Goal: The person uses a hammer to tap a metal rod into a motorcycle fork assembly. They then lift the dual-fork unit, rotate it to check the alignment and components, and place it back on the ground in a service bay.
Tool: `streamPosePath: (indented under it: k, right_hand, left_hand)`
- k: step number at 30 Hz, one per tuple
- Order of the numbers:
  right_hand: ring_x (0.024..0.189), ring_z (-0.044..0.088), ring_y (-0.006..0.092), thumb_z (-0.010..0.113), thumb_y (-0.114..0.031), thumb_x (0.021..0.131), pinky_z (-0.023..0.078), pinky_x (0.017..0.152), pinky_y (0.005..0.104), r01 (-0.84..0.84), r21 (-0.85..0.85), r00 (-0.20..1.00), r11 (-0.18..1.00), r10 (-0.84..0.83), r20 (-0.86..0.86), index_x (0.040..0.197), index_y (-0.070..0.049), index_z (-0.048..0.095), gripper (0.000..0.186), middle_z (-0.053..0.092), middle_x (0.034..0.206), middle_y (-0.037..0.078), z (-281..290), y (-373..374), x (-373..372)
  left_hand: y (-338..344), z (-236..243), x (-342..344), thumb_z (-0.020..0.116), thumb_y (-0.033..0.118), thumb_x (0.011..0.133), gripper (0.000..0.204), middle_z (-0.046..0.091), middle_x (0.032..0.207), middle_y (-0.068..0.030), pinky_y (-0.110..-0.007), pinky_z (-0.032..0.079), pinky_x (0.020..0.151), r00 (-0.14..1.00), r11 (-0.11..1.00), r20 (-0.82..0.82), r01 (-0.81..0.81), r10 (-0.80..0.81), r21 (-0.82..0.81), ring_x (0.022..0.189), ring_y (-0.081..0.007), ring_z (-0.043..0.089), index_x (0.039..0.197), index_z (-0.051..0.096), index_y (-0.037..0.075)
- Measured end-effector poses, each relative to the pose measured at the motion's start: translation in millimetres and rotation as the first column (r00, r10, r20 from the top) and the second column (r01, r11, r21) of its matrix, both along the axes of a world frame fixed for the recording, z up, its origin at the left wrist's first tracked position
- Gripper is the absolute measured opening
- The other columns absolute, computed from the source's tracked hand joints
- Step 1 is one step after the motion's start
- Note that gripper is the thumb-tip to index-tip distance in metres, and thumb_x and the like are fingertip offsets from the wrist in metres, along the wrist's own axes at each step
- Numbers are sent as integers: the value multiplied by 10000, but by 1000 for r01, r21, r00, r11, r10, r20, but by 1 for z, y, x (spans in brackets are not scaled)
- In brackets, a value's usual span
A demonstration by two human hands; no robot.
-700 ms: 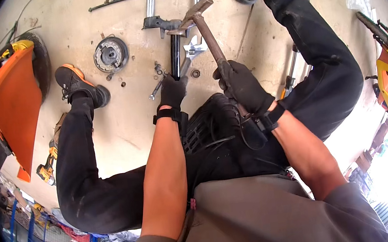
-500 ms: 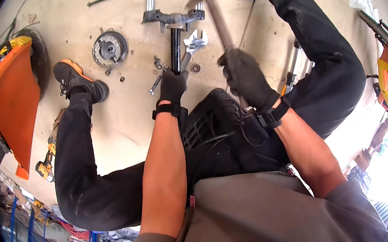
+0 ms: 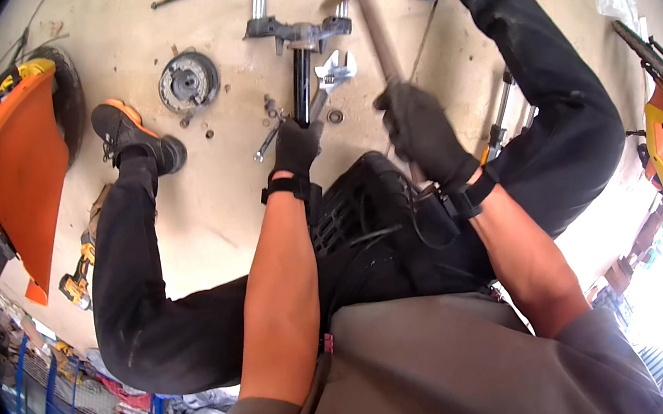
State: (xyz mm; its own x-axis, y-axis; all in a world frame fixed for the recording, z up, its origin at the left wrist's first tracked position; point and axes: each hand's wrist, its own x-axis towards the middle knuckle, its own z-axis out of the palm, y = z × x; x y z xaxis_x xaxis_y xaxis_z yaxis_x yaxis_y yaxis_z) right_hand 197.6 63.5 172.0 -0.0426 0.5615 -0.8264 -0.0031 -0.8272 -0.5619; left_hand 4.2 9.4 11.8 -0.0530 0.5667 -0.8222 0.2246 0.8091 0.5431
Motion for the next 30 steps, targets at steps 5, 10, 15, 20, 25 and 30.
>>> streamPosePath:
  k: [5,10,15,20,25,30]
  right_hand:
    - [474,410,72,419,-375,1018,354,435,247,25,-25,1000,999,-25,-9,881,-41,544,382,465,632,-11,5,4,-5]
    - [488,422,61,413,-357,1025,356,443,238,-134,-116,991,984,134,-6,898,-32,542,372,454,616,-16,-1,-8,-5]
    - [491,424,70,428,-404,1013,362,430,248,76,64,995,995,-80,63,901,-44,541,394,462,625,-5,-1,0,-2]
    - [496,422,75,399,-330,1031,380,455,238,-7,-34,1000,999,7,9,922,-47,548,338,469,642,-7,-1,-3,-4]
    - [499,420,65,407,-354,1030,374,464,240,-155,178,987,972,143,74,936,-28,553,369,470,640,-12,-3,-6,-4]
    - [509,435,78,410,-373,1026,371,471,259,44,45,999,998,-45,22,938,-25,542,382,463,637,-11,5,2,-3]
  left_hand:
    - [-13,-23,-9,689,213,786,310,599,590,-142,-371,470,472,998,1000,-60,9,-9,1,482,-234,607,761,560,-69]
    - [-7,-25,-7,695,202,801,281,576,615,-101,-329,451,444,999,999,-43,29,-29,-14,477,-187,567,839,547,-34]
    - [1,-7,-2,689,172,824,245,545,623,-45,-279,430,405,999,993,30,25,-22,-114,457,-122,514,890,522,5]
    - [7,-7,-5,696,222,784,293,589,592,-116,-359,466,478,999,997,-47,-24,20,-68,483,-202,594,752,576,-44]
    - [0,-2,-1,697,202,794,287,581,582,-104,-354,458,457,999,997,-6,-47,46,-56,468,-205,590,745,567,-49]
    - [-2,-8,0,689,202,797,287,589,574,-117,-352,457,451,999,998,-20,-42,41,-42,462,-214,598,738,576,-55]
